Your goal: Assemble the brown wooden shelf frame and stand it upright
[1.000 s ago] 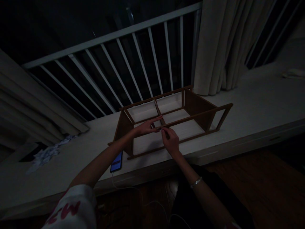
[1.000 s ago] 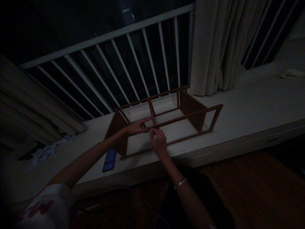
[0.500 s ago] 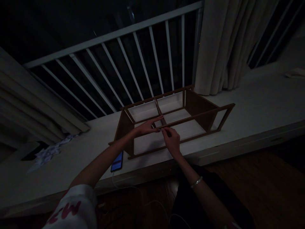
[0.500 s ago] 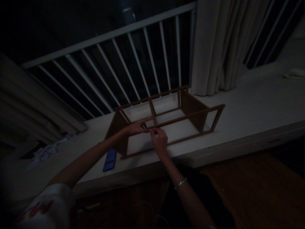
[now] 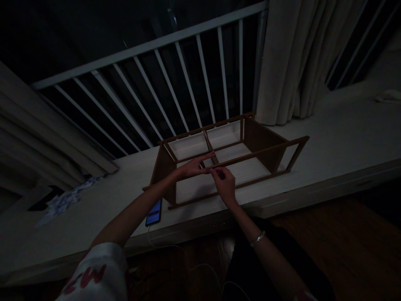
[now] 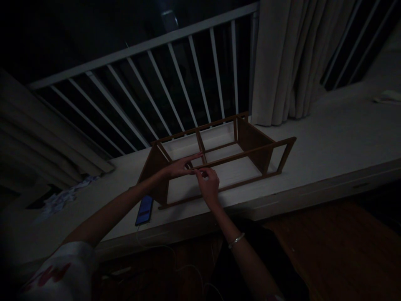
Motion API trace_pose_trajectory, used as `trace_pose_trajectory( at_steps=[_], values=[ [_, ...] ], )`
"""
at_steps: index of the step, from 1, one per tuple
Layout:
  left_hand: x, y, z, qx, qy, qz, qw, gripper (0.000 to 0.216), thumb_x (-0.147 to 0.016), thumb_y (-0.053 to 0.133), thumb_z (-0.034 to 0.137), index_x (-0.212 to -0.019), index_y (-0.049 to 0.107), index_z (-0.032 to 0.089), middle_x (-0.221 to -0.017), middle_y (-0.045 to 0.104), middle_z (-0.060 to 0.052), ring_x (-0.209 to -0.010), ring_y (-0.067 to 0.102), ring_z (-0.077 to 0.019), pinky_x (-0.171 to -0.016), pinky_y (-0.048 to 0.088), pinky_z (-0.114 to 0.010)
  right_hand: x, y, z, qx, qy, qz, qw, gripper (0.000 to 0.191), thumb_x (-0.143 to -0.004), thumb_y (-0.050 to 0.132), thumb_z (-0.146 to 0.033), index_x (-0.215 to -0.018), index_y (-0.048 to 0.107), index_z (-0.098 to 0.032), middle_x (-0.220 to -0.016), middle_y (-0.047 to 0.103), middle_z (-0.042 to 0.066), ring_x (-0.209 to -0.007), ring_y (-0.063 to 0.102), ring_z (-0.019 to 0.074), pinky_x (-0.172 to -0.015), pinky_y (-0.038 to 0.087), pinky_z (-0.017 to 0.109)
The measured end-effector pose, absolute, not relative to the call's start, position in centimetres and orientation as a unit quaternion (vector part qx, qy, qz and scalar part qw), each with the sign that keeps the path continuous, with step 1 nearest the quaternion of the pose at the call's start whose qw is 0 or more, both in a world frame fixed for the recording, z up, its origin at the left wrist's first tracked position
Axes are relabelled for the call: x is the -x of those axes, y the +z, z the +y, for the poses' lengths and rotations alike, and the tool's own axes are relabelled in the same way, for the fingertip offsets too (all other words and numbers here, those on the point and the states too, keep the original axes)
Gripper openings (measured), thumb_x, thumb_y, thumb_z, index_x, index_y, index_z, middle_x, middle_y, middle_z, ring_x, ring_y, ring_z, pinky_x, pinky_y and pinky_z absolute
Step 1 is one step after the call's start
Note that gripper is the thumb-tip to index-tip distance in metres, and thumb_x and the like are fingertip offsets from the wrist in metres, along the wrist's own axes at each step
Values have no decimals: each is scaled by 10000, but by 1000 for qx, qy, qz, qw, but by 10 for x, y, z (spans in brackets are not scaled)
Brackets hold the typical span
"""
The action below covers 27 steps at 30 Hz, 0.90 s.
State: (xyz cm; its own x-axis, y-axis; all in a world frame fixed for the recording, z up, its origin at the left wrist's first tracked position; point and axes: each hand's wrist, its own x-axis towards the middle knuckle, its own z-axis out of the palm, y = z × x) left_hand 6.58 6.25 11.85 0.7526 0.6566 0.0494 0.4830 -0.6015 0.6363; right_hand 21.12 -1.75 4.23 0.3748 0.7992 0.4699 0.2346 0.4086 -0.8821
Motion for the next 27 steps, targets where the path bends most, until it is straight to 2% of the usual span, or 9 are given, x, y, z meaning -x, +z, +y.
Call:
trace_pose_trajectory(
  at_steps=[4,13,19,27],
  values=[
    [-65,117,64,-880,141,320,321,763,-729,597,456,-1371,222,286,-1475,199,-61,-1316,311,-263,-894,454,-349,-209,41,-17,496,229,-506,668,242,-778,575,-429,-823,617,-194,-740,600,17,-689,537,148,-680,446,282],
    [-64,115,67,-880,144,317,322,754,-729,597,442,-1370,241,262,-1469,197,-92,-1217,447,-262,-898,452,-366,-211,42,-20,499,214,-517,662,204,-783,573,-389,-837,604,-194,-776,599,25,-726,541,157,-688,439,290],
    [-65,115,66,-882,143,314,322,754,-727,607,416,-1368,234,278,-1471,211,-70,-1315,312,-267,-865,470,-348,-210,39,-20,492,232,-514,663,189,-786,559,-369,-844,592,-192,-788,603,22,-751,548,155,-682,434,280],
    [-66,116,65,-875,141,329,325,757,-712,627,392,-1362,250,296,-1471,219,-52,-1329,285,-270,-880,460,-348,-210,35,-19,477,258,-510,668,149,-789,527,-322,-855,569,-195,-799,601,19,-734,550,152,-678,439,279]
  ],
)
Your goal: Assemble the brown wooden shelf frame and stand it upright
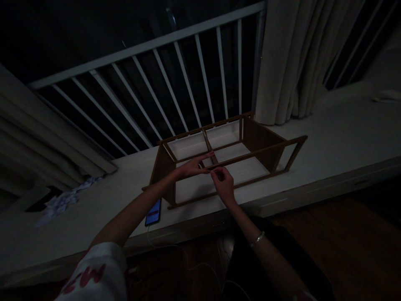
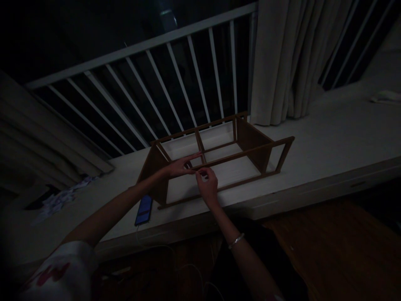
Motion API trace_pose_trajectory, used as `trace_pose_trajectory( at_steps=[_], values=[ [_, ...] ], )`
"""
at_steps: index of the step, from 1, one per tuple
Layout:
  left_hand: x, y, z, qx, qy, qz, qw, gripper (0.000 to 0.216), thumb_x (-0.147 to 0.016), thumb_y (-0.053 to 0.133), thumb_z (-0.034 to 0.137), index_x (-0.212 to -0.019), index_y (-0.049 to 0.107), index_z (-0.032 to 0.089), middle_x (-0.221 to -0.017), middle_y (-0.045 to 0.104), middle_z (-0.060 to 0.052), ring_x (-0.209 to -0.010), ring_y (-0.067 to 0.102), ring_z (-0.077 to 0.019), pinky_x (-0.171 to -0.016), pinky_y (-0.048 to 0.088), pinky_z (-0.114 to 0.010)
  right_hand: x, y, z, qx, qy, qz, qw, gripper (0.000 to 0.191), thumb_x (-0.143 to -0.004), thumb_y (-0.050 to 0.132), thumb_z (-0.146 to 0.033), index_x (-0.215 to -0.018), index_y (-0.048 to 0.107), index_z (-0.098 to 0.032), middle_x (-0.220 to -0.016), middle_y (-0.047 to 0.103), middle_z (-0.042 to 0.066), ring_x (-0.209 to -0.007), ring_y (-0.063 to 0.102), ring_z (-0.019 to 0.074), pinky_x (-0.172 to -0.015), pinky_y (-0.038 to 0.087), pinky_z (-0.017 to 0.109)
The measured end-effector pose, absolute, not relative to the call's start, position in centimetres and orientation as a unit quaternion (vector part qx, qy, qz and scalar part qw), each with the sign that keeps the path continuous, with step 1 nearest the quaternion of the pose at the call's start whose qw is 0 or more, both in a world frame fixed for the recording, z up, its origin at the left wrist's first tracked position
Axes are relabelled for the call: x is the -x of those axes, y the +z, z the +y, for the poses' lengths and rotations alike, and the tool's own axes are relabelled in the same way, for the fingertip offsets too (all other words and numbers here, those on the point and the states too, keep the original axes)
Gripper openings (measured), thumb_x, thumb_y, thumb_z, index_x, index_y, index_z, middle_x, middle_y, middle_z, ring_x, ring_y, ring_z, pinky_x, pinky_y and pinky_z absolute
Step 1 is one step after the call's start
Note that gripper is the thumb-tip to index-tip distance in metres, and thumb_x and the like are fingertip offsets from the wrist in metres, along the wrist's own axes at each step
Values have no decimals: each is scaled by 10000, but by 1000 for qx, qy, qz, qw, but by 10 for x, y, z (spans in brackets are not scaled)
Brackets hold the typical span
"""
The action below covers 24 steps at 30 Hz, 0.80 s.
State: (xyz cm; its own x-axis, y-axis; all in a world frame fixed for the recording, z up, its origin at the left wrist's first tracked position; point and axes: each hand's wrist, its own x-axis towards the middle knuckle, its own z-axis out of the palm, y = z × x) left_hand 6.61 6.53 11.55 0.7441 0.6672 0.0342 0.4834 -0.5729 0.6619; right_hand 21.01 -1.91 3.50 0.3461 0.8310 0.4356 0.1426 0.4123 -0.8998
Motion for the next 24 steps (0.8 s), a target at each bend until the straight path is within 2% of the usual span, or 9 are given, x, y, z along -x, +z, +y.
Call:
trace_pose_trajectory(
  at_steps=[7,12,15,20,24],
  values=[
    [-67,116,65,-880,148,319,319,785,-692,649,388,-1362,253,285,-1471,218,-61,-1325,294,-270,-954,414,-388,-208,34,-20,469,281,-501,670,177,-811,501,-324,-930,508,-194,-813,582,22,-710,551,138,-646,450,263],
    [-67,116,66,-877,143,323,326,800,-699,644,381,-1371,219,290,-1475,200,-72,-1292,350,-271,-906,450,-371,-206,30,-19,459,301,-489,678,222,-815,500,-320,-995,434,-208,-868,565,29,-710,553,131,-611,450,247],
    [-66,116,66,-880,139,317,325,778,-707,636,374,-1367,234,287,-1469,221,-72,-1315,313,-266,-918,443,-375,-205,28,-18,451,309,-485,683,253,-817,499,-303,-1032,396,-217,-898,563,34,-706,554,126,-609,446,247],
    [-65,116,67,-886,140,317,308,780,-696,644,397,-1362,255,278,-1467,233,-60,-1338,270,-259,-1040,330,-426,-204,26,-18,442,320,-471,693,264,-821,494,-285,-1034,350,-229,-897,562,26,-691,557,124,-625,444,255],
    [-65,116,68,-892,132,317,293,793,-686,643,439,-1362,261,276,-1472,220,-43,-1354,232,-241,-1111,220,-418,-203,24,-17,442,321,-463,698,240,-824,495,-282,-1013,356,-233,-874,571,18,-708,564,131,-671,445,273]
  ],
)
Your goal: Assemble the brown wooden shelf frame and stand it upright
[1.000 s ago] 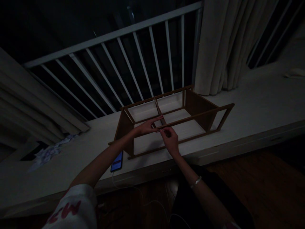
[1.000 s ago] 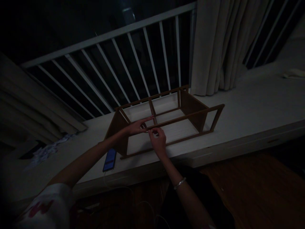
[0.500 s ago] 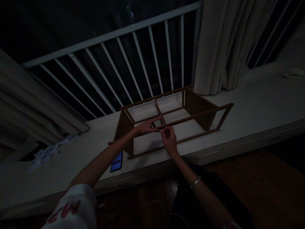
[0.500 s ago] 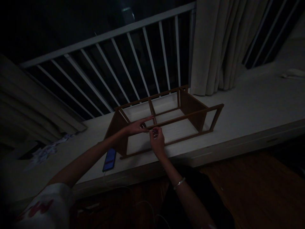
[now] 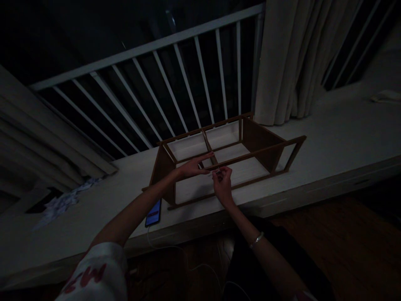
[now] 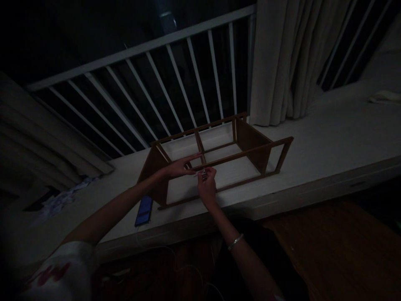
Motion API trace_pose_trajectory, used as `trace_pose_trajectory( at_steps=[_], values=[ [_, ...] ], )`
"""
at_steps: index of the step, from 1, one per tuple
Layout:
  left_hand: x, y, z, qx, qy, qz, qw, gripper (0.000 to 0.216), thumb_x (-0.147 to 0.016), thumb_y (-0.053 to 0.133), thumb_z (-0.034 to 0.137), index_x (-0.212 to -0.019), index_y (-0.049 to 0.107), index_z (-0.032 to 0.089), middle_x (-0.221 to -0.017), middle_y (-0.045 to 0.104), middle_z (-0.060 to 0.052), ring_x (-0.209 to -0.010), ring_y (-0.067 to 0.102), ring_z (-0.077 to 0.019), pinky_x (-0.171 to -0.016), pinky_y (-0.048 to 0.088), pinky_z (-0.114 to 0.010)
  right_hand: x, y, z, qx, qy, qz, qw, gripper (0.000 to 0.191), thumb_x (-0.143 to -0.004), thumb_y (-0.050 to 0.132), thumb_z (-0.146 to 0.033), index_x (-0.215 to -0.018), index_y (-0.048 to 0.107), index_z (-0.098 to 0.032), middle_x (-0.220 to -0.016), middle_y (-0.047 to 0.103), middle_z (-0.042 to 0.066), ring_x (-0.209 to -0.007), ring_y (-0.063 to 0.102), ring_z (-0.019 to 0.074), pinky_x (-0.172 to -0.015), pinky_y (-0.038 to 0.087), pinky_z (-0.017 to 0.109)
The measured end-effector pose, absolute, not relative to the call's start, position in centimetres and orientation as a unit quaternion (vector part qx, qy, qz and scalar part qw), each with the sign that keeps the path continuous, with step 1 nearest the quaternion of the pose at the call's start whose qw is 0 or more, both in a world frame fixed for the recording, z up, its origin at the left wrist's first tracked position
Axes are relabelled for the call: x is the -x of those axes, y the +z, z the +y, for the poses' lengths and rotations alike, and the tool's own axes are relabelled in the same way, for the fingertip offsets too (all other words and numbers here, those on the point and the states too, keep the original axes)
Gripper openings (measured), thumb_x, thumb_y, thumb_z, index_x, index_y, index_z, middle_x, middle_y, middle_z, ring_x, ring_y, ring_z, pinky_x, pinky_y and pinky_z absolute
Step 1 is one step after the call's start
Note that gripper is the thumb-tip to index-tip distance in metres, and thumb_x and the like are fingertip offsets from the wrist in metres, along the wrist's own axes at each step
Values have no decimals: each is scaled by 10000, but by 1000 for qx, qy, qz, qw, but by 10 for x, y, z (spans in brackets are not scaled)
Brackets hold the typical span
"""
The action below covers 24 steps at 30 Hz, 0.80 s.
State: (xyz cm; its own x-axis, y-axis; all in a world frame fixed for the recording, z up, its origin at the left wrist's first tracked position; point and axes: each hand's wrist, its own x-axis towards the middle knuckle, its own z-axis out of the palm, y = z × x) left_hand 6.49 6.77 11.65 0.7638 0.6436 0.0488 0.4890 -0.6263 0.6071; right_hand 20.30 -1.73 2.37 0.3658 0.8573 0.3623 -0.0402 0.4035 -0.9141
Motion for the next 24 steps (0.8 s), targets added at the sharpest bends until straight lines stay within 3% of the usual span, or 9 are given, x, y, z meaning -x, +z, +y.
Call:
trace_pose_trajectory(
  at_steps=[8,17,24],
  values=[
    [-64,114,71,-895,114,317,292,804,-705,616,463,-1375,206,295,-1480,188,-46,-1328,291,-255,-1013,370,-403,-206,23,-20,433,322,-465,702,245,-819,508,-294,-1005,360,-233,-876,612,23,-780,588,154,-729,441,298],
    [-65,120,65,-911,89,320,246,753,-745,550,522,-1377,195,314,-1490,160,7,-1374,172,-204,-1131,187,-367,-203,17,-15,401,387,-436,706,275,-823,521,-332,-989,321,-240,-751,655,-12,-705,631,147,-742,455,310],
    [-66,122,63,-908,96,320,253,689,-793,474,526,-1380,194,297,-1483,185,-16,-1340,270,-222,-1021,353,-357,-204,19,-16,369,451,-409,702,276,-814,522,-406,-932,340,-235,-807,661,5,-555,596,112,-568,455,247]
  ],
)
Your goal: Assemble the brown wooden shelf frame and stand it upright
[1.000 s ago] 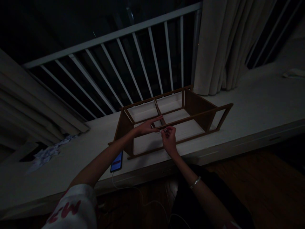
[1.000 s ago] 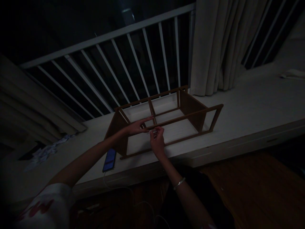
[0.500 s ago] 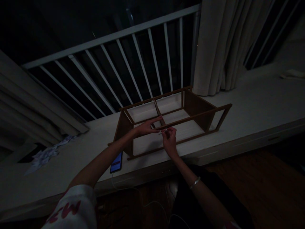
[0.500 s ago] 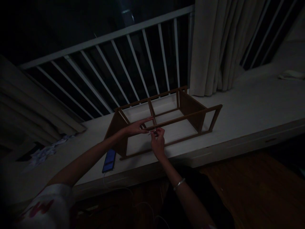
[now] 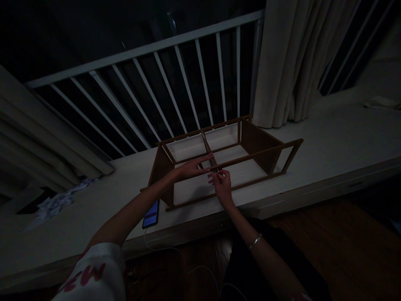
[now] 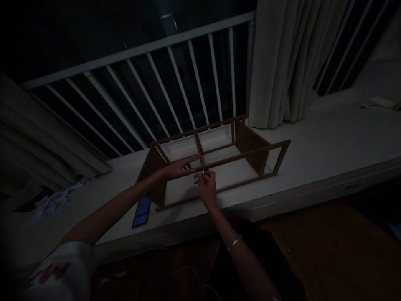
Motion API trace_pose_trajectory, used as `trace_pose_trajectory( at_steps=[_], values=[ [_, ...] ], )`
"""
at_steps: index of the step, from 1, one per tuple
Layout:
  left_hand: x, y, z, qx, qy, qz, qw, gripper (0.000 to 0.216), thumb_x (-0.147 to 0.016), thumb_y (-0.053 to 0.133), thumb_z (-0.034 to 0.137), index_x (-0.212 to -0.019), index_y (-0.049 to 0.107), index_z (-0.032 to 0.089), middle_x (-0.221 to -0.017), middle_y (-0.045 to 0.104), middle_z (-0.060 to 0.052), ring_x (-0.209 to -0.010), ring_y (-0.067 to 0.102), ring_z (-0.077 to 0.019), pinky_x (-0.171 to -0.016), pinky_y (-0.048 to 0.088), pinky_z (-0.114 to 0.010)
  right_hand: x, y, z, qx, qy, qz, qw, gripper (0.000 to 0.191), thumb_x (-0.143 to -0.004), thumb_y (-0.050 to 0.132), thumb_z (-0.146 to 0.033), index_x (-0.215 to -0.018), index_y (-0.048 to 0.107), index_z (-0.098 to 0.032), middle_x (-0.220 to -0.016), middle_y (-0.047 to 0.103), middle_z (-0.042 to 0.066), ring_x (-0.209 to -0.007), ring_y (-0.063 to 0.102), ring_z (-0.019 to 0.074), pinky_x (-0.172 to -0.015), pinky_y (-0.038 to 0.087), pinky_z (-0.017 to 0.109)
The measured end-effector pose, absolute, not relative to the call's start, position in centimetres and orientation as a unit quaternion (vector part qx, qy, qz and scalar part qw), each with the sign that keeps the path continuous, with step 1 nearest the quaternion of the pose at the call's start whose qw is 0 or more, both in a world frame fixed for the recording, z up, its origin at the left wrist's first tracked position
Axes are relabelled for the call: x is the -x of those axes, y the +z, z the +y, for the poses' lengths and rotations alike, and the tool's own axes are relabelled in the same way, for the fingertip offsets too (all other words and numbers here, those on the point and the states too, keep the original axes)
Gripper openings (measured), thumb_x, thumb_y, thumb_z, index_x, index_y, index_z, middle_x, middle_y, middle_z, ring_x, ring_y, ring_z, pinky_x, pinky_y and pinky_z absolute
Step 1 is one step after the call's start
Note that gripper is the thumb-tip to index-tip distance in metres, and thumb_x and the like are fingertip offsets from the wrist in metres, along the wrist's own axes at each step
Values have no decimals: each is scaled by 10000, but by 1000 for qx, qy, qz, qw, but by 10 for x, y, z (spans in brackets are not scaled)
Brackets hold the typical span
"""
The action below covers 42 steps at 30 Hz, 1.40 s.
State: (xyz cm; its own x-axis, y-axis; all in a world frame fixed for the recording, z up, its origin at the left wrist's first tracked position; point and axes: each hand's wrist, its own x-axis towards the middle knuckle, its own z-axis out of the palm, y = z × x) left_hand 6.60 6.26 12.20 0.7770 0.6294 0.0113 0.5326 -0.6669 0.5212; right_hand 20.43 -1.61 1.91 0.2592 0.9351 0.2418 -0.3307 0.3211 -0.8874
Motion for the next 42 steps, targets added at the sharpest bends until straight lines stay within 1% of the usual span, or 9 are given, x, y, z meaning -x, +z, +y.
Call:
trace_pose_trajectory(
  at_steps=[4,8,12,19,22,27,30,36,42],
  values=[
    [-67,124,60,-909,94,328,240,681,-795,465,533,-1378,199,303,-1481,189,-9,-1313,327,-216,-1006,366,-337,-206,16,-14,351,481,-410,691,283,-796,526,-457,-890,390,-227,-825,654,9,-489,564,89,-458,405,205],
    [-67,127,58,-912,86,333,225,690,-795,463,533,-1383,192,293,-1476,201,-15,-1296,356,-211,-998,372,-318,-209,13,-13,326,512,-422,673,274,-801,513,-476,-879,437,-225,-883,650,19,-443,539,72,-358,311,179],
    [-67,126,58,-909,82,342,224,684,-798,457,531,-1382,185,303,-1478,199,-14,-1269,396,-208,-973,392,-317,-212,11,-11,317,535,-427,656,287,-798,504,-499,-859,473,-220,-922,657,32,-385,491,55,-314,244,181],
    [-68,126,58,-917,86,332,201,689,-789,454,555,-1378,204,300,-1471,226,0,-1345,262,-201,-1097,250,-350,-214,4,-9,334,508,-427,669,293,-778,535,-491,-826,531,-202,-863,668,34,-413,431,51,-377,323,195],
    [-68,126,57,-917,88,335,200,672,-794,445,553,-1374,213,307,-1471,226,4,-1338,278,-201,-1094,259,-355,-216,0,-8,362,489,-414,677,304,-754,563,-487,-832,567,-192,-797,666,30,-478,468,77,-434,366,206],
    [-68,125,58,-916,88,336,201,667,-792,451,547,-1372,215,318,-1473,215,9,-1336,285,-200,-1090,263,-359,-221,-5,-5,389,458,-400,692,310,-705,611,-479,-796,618,-183,-731,653,22,-694,572,147,-645,444,267],
    [-67,125,58,-916,88,337,201,671,-791,454,547,-1373,212,317,-1472,223,13,-1344,266,-194,-1096,250,-354,-227,-8,-3,404,458,-402,682,324,-684,627,-490,-777,627,-180,-705,640,15,-661,556,143,-634,435,268],
    [-69,126,57,-912,90,340,211,660,-795,465,531,-1370,211,330,-1478,206,11,-1329,298,-204,-1030,338,-345,-237,-9,1,400,428,-445,678,283,-709,616,-461,-778,609,-186,-703,597,-7,-670,519,134,-657,410,261],
    [-69,126,58,-907,87,344,227,679,-790,469,531,-1376,196,322,-1482,191,-20,-1232,434,-225,-922,425,-337,-239,-6,0,421,399,-471,665,282,-737,577,-469,-770,590,-189,-688,564,-14,-666,492,134,-639,396,251]
  ],
)
